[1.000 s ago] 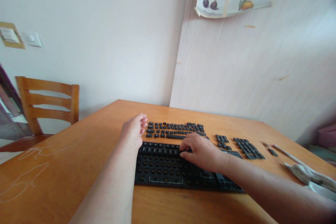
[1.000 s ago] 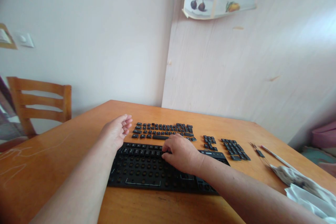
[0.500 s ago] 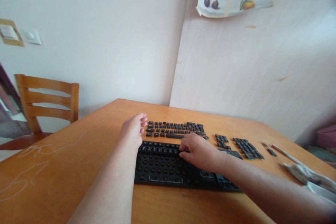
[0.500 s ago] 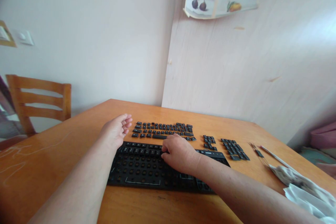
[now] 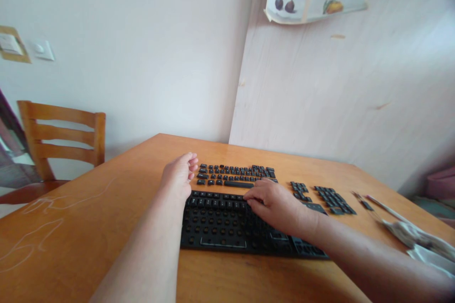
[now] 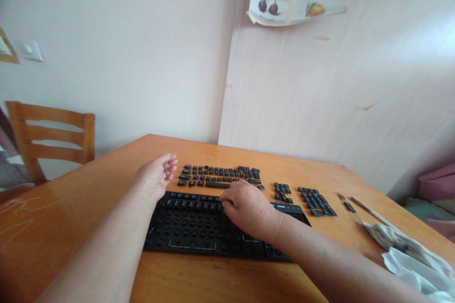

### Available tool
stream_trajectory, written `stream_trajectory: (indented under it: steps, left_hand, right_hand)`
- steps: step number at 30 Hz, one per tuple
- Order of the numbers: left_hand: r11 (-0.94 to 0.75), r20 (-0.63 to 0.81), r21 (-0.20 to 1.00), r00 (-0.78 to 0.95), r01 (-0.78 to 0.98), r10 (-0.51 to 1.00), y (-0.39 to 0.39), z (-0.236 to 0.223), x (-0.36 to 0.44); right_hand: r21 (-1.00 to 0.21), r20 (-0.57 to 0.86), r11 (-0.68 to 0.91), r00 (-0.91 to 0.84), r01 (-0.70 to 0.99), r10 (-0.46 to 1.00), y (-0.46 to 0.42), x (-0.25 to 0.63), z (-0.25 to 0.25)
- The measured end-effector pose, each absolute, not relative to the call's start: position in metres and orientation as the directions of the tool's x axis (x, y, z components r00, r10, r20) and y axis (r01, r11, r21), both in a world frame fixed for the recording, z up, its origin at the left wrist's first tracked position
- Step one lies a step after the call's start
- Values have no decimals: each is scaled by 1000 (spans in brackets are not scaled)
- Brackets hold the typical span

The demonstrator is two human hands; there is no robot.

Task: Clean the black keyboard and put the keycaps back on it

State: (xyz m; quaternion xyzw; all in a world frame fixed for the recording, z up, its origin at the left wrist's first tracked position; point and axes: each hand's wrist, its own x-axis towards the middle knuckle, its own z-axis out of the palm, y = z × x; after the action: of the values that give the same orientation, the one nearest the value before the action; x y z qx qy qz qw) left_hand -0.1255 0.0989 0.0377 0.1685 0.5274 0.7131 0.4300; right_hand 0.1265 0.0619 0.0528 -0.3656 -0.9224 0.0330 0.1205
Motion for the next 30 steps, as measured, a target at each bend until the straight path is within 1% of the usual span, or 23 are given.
stream_trajectory:
  steps: [4,10,13,15,17,19,20,22,23,26,30]
  left_hand:
    - [-76,-209,898,-571,-434,794,100,37,-126]
    - [-72,-212,897,-568,-436,795,101,35,-127]
    - [-75,-214,894,-568,-442,795,101,35,-127]
    - [-79,-212,894,-571,-441,793,101,35,-127]
    - [-83,-207,896,-575,-437,792,101,35,-127]
    - [-84,-205,897,-579,-433,789,101,34,-128]
    - [-83,-206,898,-579,-432,789,101,34,-128]
    - [-74,-211,900,-577,-431,789,101,34,-128]
    - [-70,-214,901,-577,-429,788,101,34,-129]
    - [-60,-218,904,-578,-423,786,102,34,-129]
    - [-58,-222,905,-581,-422,783,103,33,-130]
  right_hand:
    - [-106,161,751,-734,651,659,53,129,46]
    - [-73,184,743,-723,665,666,48,129,44]
    - [-100,191,755,-732,648,654,52,130,49]
    - [-135,233,742,-707,656,668,64,133,53]
    - [-173,281,703,-650,690,707,84,140,56]
    - [-204,301,627,-561,751,771,112,148,58]
    - [-217,290,568,-503,794,814,127,153,58]
    - [-232,221,386,-338,893,915,157,161,56]
    - [-230,209,344,-300,910,931,171,165,54]
    - [-234,196,284,-241,930,951,204,170,47]
    - [-243,141,245,-216,939,966,229,165,38]
